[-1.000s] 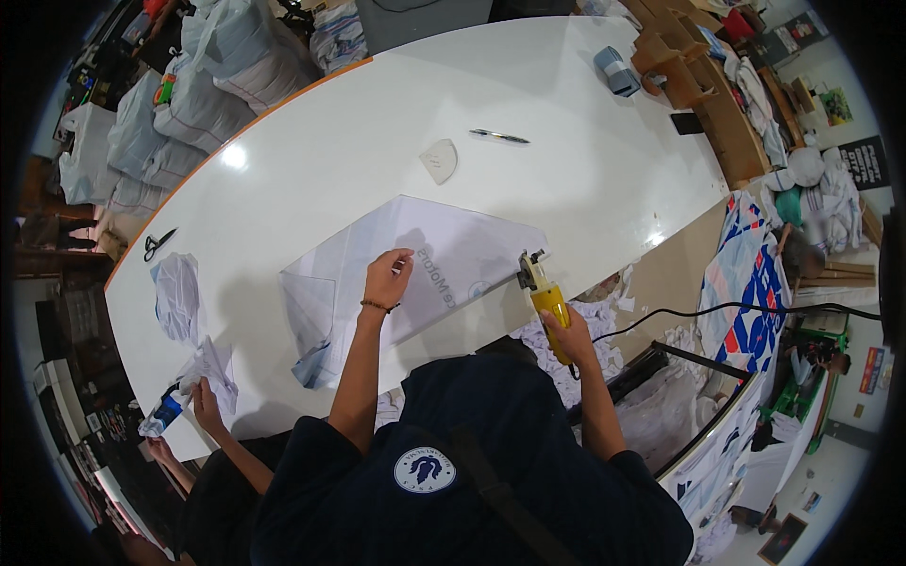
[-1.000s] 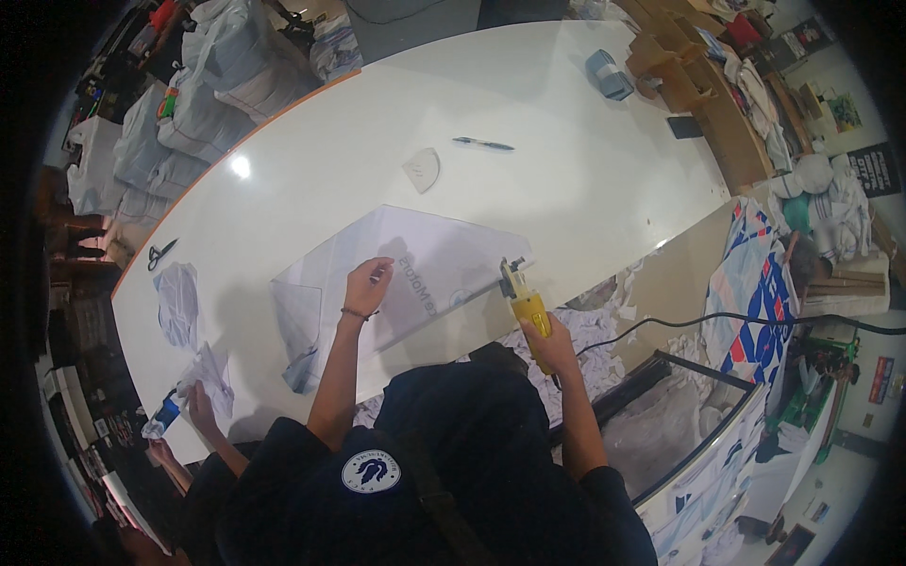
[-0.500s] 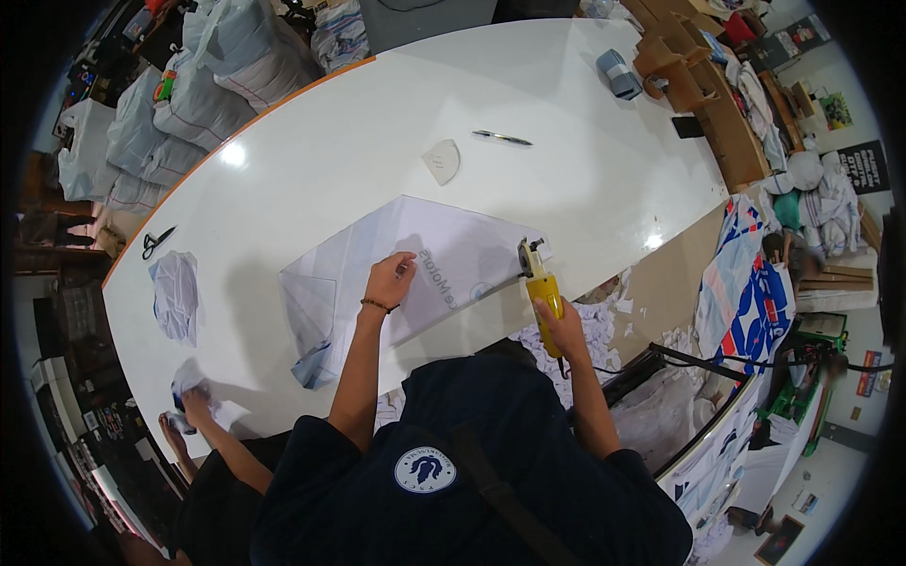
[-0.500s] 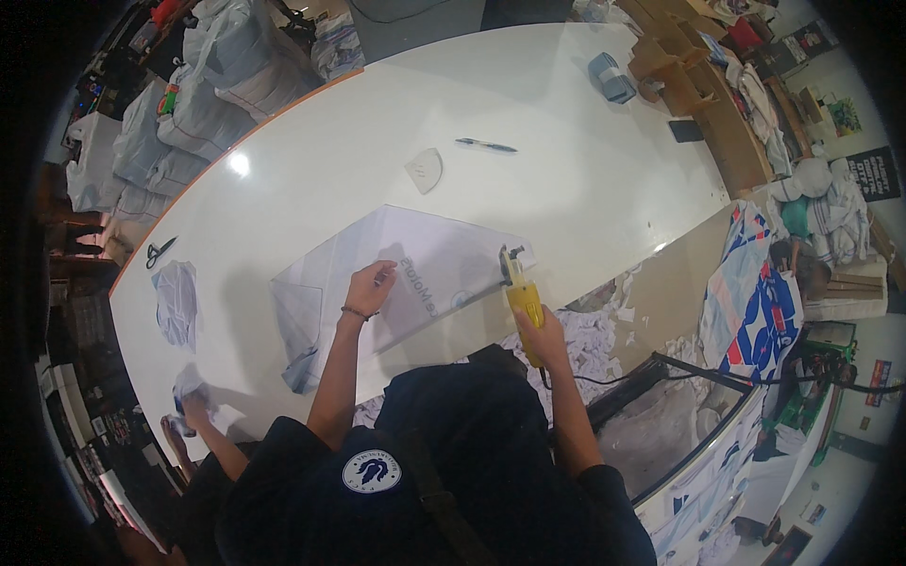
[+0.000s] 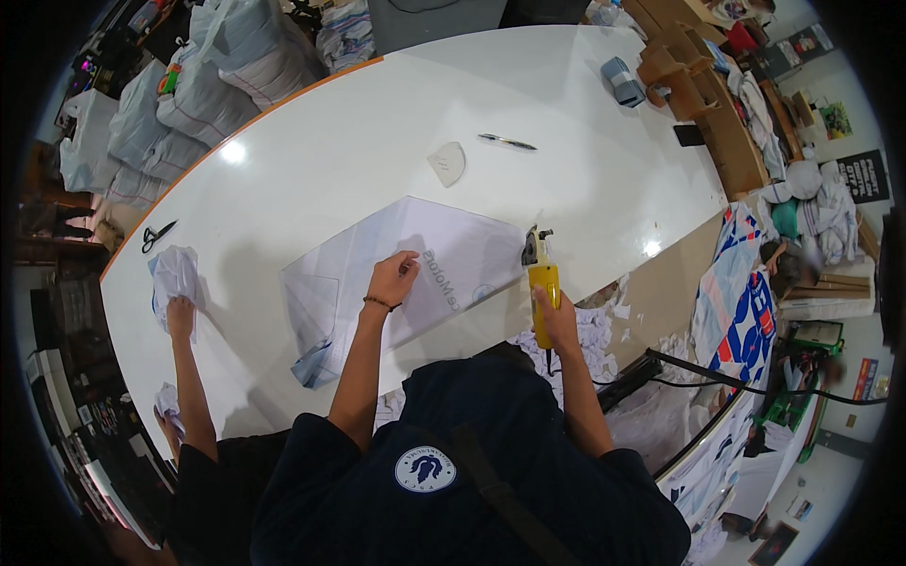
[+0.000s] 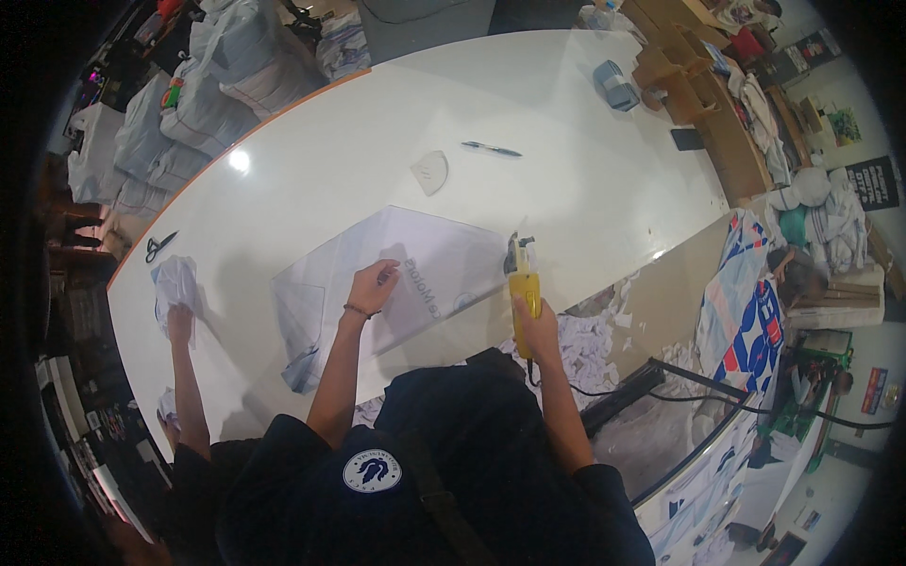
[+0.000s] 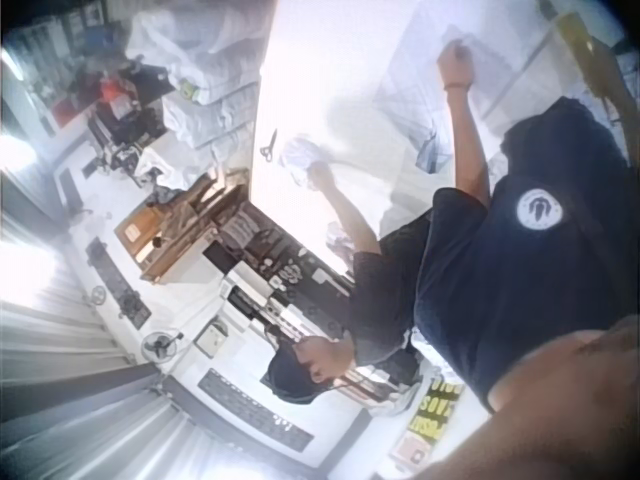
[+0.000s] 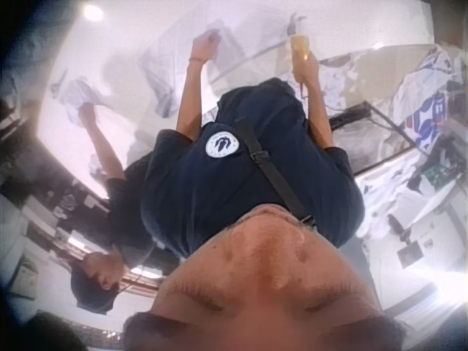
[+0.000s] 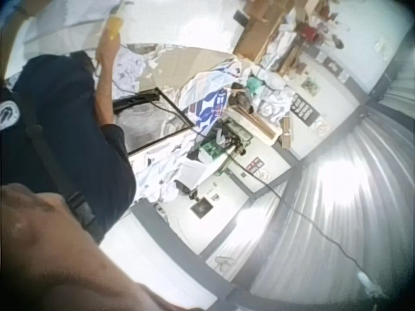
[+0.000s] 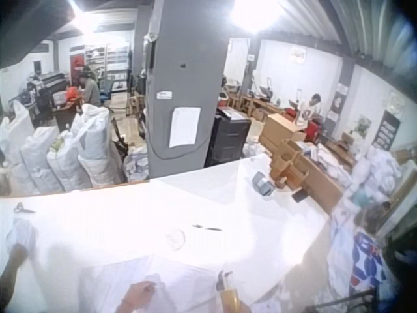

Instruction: The person uses a yellow electric cutter to trim the edges of a white fabric piece on a table. They repeatedly fold and unfold the fabric, aligning it before cutting along the edges. A coworker is visible nearby handling other fabric pieces.

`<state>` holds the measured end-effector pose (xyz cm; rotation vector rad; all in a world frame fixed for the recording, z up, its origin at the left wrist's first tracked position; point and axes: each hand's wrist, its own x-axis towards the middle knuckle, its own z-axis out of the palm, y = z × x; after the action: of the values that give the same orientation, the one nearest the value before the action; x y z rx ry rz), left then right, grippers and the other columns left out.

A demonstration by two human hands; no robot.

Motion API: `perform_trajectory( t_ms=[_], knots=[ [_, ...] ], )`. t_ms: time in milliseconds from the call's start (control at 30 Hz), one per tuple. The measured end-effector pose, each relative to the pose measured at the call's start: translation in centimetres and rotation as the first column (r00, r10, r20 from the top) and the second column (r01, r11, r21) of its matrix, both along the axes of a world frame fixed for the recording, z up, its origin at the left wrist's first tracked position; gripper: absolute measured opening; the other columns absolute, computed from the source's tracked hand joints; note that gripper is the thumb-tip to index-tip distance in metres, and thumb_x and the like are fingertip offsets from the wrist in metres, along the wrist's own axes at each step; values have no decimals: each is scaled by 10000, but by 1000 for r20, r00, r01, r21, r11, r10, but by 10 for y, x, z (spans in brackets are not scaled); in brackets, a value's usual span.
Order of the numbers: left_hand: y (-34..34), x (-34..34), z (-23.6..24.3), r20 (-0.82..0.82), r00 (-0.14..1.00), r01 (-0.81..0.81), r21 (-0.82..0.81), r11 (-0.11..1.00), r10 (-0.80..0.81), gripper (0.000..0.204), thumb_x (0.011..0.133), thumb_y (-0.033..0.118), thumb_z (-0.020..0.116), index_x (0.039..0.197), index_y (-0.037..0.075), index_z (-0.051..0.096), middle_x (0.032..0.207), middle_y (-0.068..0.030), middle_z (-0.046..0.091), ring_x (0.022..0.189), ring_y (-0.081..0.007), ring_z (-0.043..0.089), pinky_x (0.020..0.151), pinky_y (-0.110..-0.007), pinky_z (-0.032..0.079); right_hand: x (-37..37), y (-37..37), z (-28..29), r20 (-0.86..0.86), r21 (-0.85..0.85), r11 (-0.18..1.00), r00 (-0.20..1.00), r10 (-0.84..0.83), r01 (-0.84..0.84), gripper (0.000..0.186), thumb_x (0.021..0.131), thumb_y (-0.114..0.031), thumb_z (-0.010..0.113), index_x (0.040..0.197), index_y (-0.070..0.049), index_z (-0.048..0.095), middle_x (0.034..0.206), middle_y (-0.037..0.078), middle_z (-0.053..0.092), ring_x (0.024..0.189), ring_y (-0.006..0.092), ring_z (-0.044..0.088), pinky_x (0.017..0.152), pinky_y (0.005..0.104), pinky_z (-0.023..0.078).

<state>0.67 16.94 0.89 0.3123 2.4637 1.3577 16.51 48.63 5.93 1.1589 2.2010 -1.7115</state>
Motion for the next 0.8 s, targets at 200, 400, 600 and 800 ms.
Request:
perform_trajectory(
  t_ms=[200, 400, 600, 800],
  knots=[
    [-1, -1, -2, -10, 1000, -3, 11, 1000, 3, 257, 912, 150, 673, 1136, 26, 688, 906, -140, 738, 787, -239, 722, 746, -336, 572, -11, -2, 3, 9, 0, 998, 998, -63, 63, 486, 948, -504, 644, 1018, -25, 598, 691, 43, 563, 482, 145, 577, 433, 294, 499],
    [-1, 0, -6, -17, 999, -27, 24, 999, 27, 252, 912, 146, 674, 1133, 27, 689, 896, -140, 736, 781, -241, 723, 740, -335, 571, -5, 5, 10, -5, -23, 999, 1000, -24, 24, 478, 932, -469, 677, 988, 0, 604, 717, 61, 586, 520, 159, 596, 456, 313, 520],
    [-3, 0, -8, -4, 999, -33, 15, 999, 33, 291, 890, 208, 692, 1146, 70, 698, 910, -114, 739, 787, -224, 710, 756, -339, 561, 27, 21, 9, 43, -24, 991, 990, 135, -134, 446, 939, -449, 675, 1045, -24, 589, 704, 54, 581, 495, 149, 581, 454, 299, 503],
    [-2, -1, -6, 15, 999, -35, 8, 999, 35, 286, 895, 200, 685, 1151, 73, 700, 915, -115, 740, 800, -225, 714, 765, -336, 563, 30, 24, 8, 32, 9, 984, 983, 180, -180, 460, 936, -451, 674, 1062, -16, 591, 711, 55, 588, 517, 148, 590, 466, 295, 510]
  ],
)
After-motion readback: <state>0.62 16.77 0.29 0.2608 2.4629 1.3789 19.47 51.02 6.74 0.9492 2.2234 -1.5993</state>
